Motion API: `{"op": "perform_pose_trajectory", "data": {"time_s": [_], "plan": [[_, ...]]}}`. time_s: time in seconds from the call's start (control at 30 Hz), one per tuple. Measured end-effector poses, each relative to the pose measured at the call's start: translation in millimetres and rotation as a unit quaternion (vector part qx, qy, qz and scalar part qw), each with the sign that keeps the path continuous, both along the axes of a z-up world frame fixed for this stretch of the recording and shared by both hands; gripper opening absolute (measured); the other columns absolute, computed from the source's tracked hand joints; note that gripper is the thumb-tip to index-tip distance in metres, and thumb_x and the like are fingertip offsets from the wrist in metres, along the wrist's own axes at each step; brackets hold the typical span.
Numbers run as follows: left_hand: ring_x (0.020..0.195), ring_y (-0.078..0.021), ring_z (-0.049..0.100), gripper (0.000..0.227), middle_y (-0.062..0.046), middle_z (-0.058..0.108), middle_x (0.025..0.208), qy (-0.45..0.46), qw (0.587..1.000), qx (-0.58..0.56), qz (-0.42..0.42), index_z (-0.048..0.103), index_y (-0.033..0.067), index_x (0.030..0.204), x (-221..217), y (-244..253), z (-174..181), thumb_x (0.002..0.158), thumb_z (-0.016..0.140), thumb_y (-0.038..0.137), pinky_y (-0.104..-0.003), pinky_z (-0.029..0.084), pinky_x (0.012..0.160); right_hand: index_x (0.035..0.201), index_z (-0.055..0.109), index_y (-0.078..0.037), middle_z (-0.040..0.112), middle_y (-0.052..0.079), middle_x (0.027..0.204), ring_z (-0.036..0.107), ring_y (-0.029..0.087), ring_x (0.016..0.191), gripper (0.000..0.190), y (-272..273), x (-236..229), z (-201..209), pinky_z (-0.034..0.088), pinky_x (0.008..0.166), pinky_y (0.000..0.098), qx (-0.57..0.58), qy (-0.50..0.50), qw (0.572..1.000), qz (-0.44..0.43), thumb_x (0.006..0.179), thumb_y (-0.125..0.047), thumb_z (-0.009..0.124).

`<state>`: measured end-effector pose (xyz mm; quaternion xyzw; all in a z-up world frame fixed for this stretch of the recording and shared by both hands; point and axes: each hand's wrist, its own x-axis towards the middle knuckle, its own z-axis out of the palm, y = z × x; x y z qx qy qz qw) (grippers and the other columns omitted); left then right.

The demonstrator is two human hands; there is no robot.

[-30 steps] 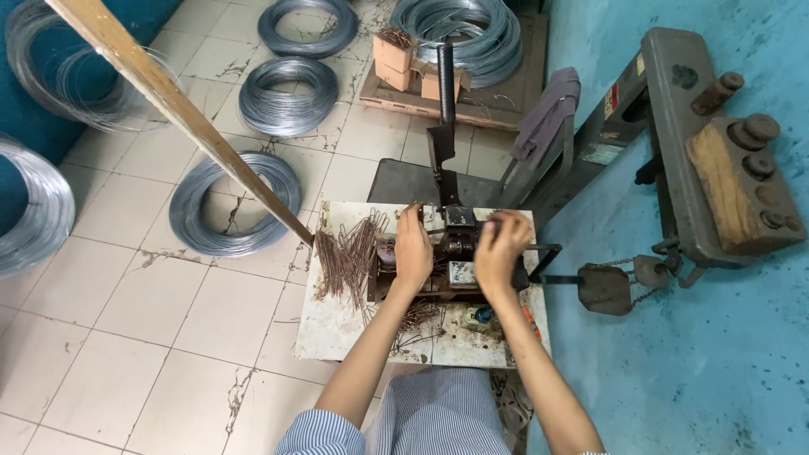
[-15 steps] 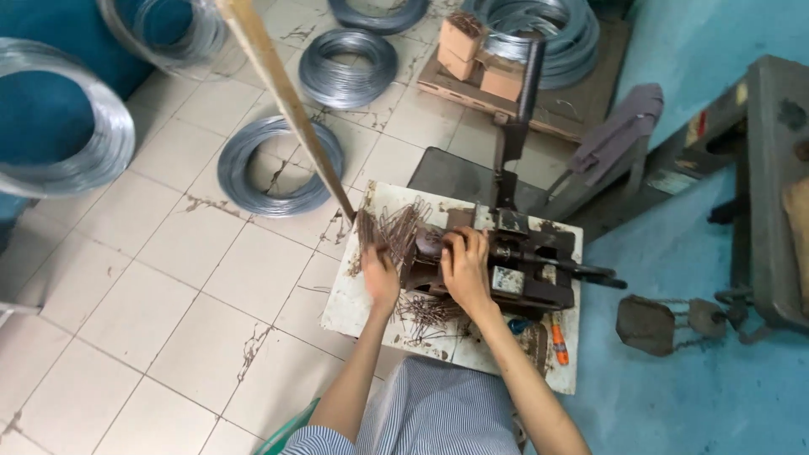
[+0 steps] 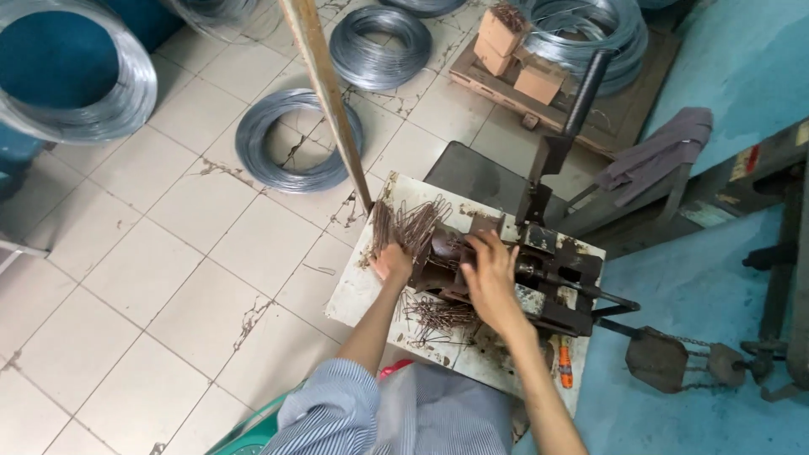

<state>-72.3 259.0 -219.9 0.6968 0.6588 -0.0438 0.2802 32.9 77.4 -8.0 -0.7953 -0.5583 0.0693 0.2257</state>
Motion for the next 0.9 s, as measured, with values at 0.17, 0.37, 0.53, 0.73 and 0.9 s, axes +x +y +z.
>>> {"op": "perform_pose_trajectory", "data": {"time_s": [0.17, 0.37, 0.53, 0.73, 0.9], "plan": [[0.123, -0.0248, 0.058, 0.034, -0.003, 0.074, 0.119, 0.054, 0.998, 0.03, 0.001, 0.062, 0.0183, 0.122, 6, -3, 19, 0.094, 0.055, 0.038, -0.048, 0.023, 0.108, 0.124, 0.065, -0.013, 0.061, 0.005, 0.124, 0.051, 0.026, 0.129, 0.036, -21, 53, -2, 0.036, 0.117, 0.0469, 0.164, 0.118, 0.978, -0.05, 0.106, 0.001, 0.037], [0.124, -0.0252, 0.057, 0.034, -0.003, 0.072, 0.121, 0.062, 0.997, 0.054, 0.012, 0.064, 0.0163, 0.118, 20, 5, -34, 0.092, 0.064, 0.038, -0.045, 0.028, 0.108, 0.104, 0.054, -0.002, 0.058, 0.015, 0.104, 0.061, 0.025, 0.108, 0.018, -30, 84, -32, 0.051, 0.101, 0.0373, 0.4, 0.335, 0.843, -0.132, 0.109, 0.005, 0.037], [0.121, -0.0232, 0.059, 0.034, -0.001, 0.074, 0.116, 0.066, 0.997, 0.049, -0.008, 0.069, 0.0184, 0.113, 21, 13, -43, 0.088, 0.069, 0.04, -0.045, 0.028, 0.107, 0.098, 0.06, -0.004, 0.062, 0.013, 0.1, 0.063, 0.023, 0.106, 0.019, -32, 80, -28, 0.05, 0.099, 0.0362, 0.352, 0.294, 0.879, -0.131, 0.107, 0.002, 0.044], [0.118, -0.0228, 0.063, 0.031, 0.0, 0.076, 0.114, 0.086, 0.995, 0.032, -0.039, 0.071, 0.0191, 0.112, 21, 19, -26, 0.088, 0.068, 0.04, -0.045, 0.027, 0.106, 0.1, 0.065, -0.006, 0.062, 0.011, 0.1, 0.062, 0.024, 0.106, 0.02, -32, 72, -10, 0.047, 0.097, 0.0388, 0.277, 0.254, 0.92, -0.113, 0.106, 0.001, 0.048], [0.117, -0.026, 0.067, 0.026, -0.004, 0.077, 0.116, 0.013, 0.998, -0.038, 0.05, 0.074, 0.0149, 0.109, 16, 18, 13, 0.092, 0.057, 0.026, -0.044, 0.022, 0.107, 0.099, 0.065, -0.006, 0.062, 0.012, 0.101, 0.062, 0.022, 0.103, 0.018, -31, 69, -3, 0.047, 0.094, 0.0376, 0.245, 0.25, 0.931, -0.105, 0.106, 0.001, 0.049]]}}
